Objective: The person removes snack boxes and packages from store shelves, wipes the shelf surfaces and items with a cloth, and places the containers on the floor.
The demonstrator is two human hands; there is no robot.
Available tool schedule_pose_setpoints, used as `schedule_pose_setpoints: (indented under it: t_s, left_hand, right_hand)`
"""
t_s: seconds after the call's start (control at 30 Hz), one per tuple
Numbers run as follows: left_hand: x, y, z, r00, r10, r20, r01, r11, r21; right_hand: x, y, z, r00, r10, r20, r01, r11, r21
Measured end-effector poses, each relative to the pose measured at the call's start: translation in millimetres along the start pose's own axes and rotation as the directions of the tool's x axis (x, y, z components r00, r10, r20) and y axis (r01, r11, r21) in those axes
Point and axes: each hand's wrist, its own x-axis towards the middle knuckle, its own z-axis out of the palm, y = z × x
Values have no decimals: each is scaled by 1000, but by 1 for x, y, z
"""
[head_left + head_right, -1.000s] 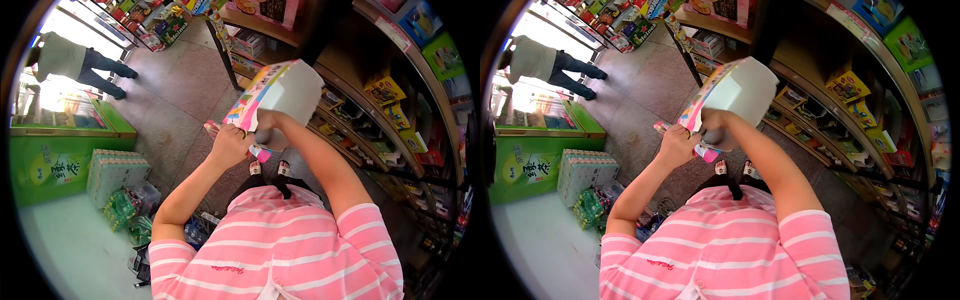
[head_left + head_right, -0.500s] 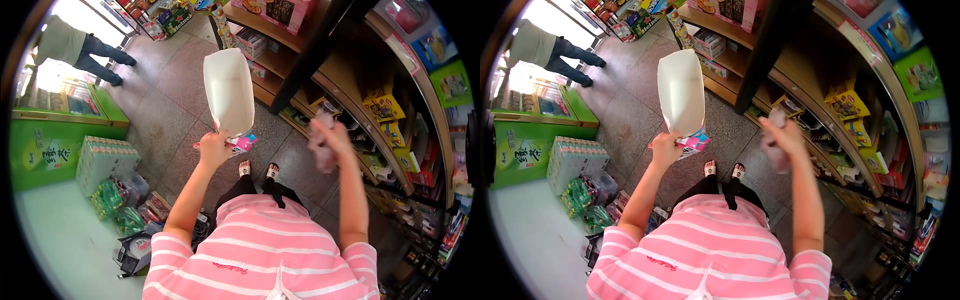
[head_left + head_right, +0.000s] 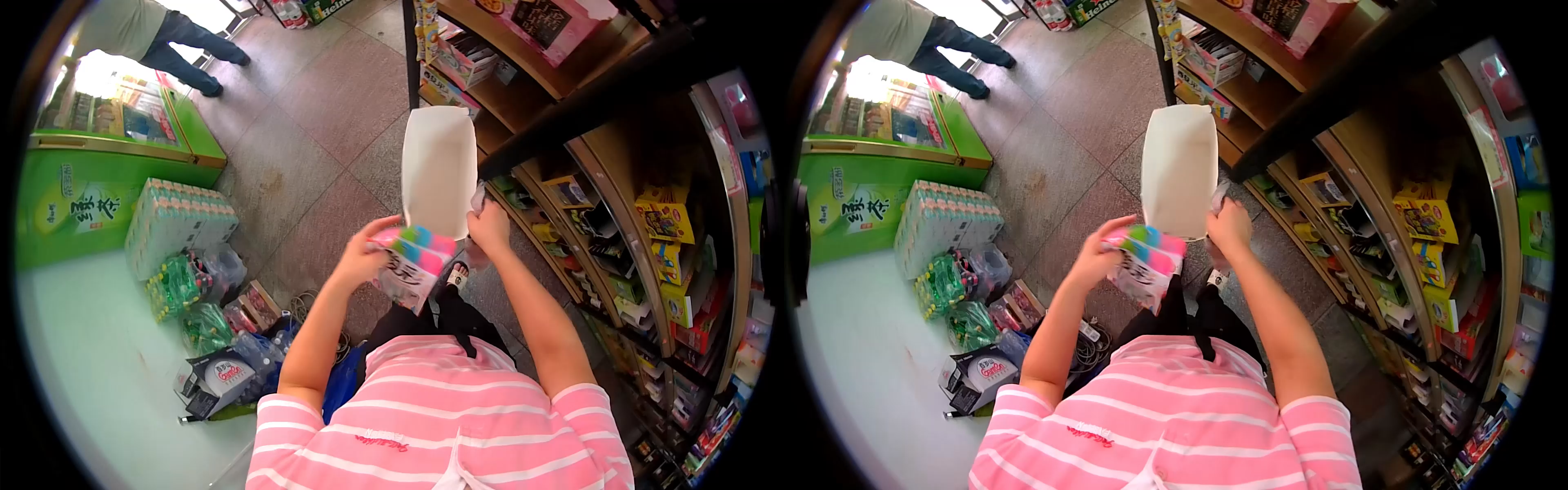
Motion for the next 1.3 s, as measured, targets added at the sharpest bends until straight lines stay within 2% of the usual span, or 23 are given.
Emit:
schedule_pose_setpoints:
  t_s: [0.03,0.1,0.13,0.23,0.3,0.37,0.4,0.47,0.53,0.6,0.63,0.7,0.73,0.77,0.83,0.9,0.97,1.03,1.1,1.13,1.2,1.27,1.3]
  left_hand:
    - [-3,3,-15,998,-50,-41,44,989,-143]
    - [-6,7,-33,974,-157,-165,65,887,-457]
    - [-1,12,-34,972,-159,-174,62,886,-459]
    - [42,34,-15,924,98,-370,-212,935,-283]
    - [66,57,0,938,237,-252,-195,964,181]
    - [96,39,7,948,143,-284,-18,915,402]
    - [109,29,10,947,150,-284,-23,913,406]
    - [124,11,18,905,103,-413,93,899,428]
    - [123,4,25,903,75,-423,132,889,439]
    - [120,14,34,913,18,-409,228,808,544]
    - [123,8,37,912,13,-410,232,808,542]
    - [148,-11,39,851,58,-522,202,881,428]
    - [162,-19,35,847,-5,-531,275,860,429]
    - [174,-29,34,850,-12,-527,276,862,426]
    - [191,-33,33,801,-119,-586,422,807,413]
    - [201,-36,30,815,-62,-576,357,837,415]
    - [211,-39,24,848,-139,-511,306,917,258]
    - [222,-52,20,864,-145,-482,286,929,233]
    - [220,-64,25,899,32,-436,175,888,426]
    - [217,-67,31,894,179,-410,121,786,606]
    - [206,-77,43,866,366,-341,56,606,793]
    - [186,-73,46,795,571,-202,-193,555,809]
    - [169,-67,46,800,583,-142,-269,560,783]
  right_hand:
    - [-4,0,4,995,-49,-84,45,998,-40]
    - [-11,-2,8,993,-82,-83,78,996,-43]
    - [-16,-5,8,991,-106,-88,102,994,-48]
    - [-29,-19,9,987,-136,-87,135,991,-10]
    - [-34,-28,11,983,-139,-117,145,989,38]
    - [-37,-32,13,979,-146,-144,160,983,88]
    - [-36,-33,15,978,-133,-160,155,978,136]
    - [-38,-33,23,979,-108,-173,140,972,186]
    - [-34,-29,23,968,-16,-252,82,963,257]
    - [-36,-24,21,975,-34,-220,92,962,256]
    - [-37,-23,20,980,-63,-187,110,962,252]
    - [-38,-24,20,971,-68,-227,132,951,279]
    - [-40,-22,21,964,-66,-258,146,940,309]
    - [-42,-18,21,965,-62,-257,141,942,304]
    - [-38,-13,22,964,-87,-250,166,934,317]
    - [-37,-11,24,961,-104,-258,177,944,280]
    - [-36,-5,28,959,-115,-260,179,955,238]
    - [-32,5,40,977,-72,-202,132,945,300]
    - [-23,13,53,982,-13,-186,75,940,333]
    - [-20,16,59,985,46,-164,19,929,370]
    - [-7,18,74,989,93,-119,-48,940,337]
    - [6,26,99,985,157,-71,-129,946,299]
    - [16,37,119,984,144,-107,-117,966,230]
